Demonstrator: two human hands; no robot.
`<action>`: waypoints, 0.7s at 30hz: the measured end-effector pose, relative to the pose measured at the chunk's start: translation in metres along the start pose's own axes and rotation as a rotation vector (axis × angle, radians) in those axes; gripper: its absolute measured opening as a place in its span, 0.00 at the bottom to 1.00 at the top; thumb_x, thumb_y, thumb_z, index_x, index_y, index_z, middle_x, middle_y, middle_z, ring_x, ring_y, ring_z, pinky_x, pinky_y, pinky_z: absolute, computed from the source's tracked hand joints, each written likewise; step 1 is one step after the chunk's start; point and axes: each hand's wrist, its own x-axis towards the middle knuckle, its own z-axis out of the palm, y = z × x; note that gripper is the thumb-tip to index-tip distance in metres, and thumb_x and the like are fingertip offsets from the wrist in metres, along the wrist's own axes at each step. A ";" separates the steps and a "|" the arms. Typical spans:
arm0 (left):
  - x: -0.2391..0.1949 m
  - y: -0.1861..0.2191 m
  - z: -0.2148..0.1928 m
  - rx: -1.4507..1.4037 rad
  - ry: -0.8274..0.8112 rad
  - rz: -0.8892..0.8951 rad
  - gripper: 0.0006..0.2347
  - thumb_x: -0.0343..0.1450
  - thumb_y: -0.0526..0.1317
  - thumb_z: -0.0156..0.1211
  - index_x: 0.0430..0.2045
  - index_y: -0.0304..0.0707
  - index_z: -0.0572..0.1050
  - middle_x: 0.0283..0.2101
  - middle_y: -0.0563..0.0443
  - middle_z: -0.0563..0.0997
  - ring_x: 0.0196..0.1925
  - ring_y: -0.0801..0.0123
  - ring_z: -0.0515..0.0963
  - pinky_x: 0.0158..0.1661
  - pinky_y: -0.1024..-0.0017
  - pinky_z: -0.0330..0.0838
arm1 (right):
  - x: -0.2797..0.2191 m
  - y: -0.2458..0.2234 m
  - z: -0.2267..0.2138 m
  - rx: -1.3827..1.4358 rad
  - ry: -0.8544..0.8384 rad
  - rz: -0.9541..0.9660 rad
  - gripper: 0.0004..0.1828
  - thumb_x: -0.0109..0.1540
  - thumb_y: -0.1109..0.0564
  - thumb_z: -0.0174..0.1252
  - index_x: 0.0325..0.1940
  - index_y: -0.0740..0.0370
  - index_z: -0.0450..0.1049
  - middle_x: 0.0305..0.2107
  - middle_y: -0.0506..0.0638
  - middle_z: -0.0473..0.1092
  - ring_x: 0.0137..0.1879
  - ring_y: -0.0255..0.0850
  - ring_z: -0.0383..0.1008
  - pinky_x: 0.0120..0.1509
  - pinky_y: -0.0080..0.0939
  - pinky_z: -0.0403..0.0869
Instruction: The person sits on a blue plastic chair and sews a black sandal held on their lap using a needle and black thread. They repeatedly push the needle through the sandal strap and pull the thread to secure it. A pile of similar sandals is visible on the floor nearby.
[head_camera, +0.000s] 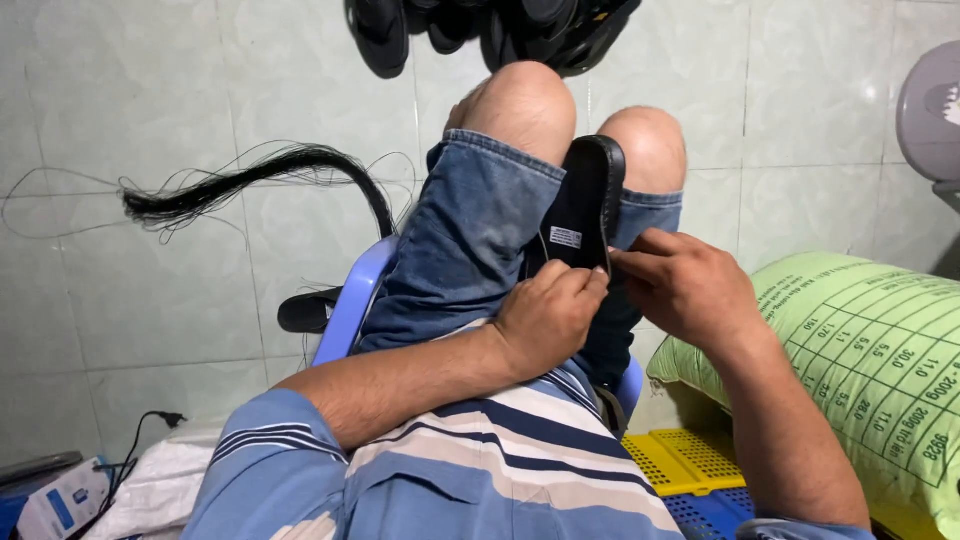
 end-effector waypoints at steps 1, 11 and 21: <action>0.002 0.000 -0.003 -0.026 -0.031 0.007 0.09 0.64 0.35 0.51 0.35 0.37 0.73 0.26 0.53 0.72 0.31 0.67 0.74 0.24 0.78 0.70 | -0.001 0.005 0.007 0.052 0.033 -0.020 0.15 0.48 0.52 0.58 0.39 0.40 0.74 0.25 0.39 0.65 0.31 0.41 0.70 0.31 0.41 0.73; 0.004 -0.002 -0.008 -0.097 -0.028 0.033 0.11 0.64 0.34 0.49 0.38 0.34 0.72 0.28 0.49 0.71 0.31 0.63 0.73 0.23 0.77 0.68 | 0.004 0.014 0.021 0.372 0.179 -0.088 0.12 0.48 0.55 0.61 0.35 0.46 0.76 0.24 0.44 0.67 0.31 0.46 0.70 0.33 0.43 0.70; 0.010 0.009 -0.014 -0.015 -0.163 0.196 0.12 0.63 0.32 0.50 0.39 0.30 0.71 0.29 0.47 0.71 0.31 0.62 0.73 0.20 0.77 0.67 | -0.019 0.017 0.063 0.645 0.394 0.050 0.07 0.50 0.56 0.62 0.31 0.48 0.75 0.25 0.41 0.69 0.31 0.40 0.73 0.36 0.34 0.71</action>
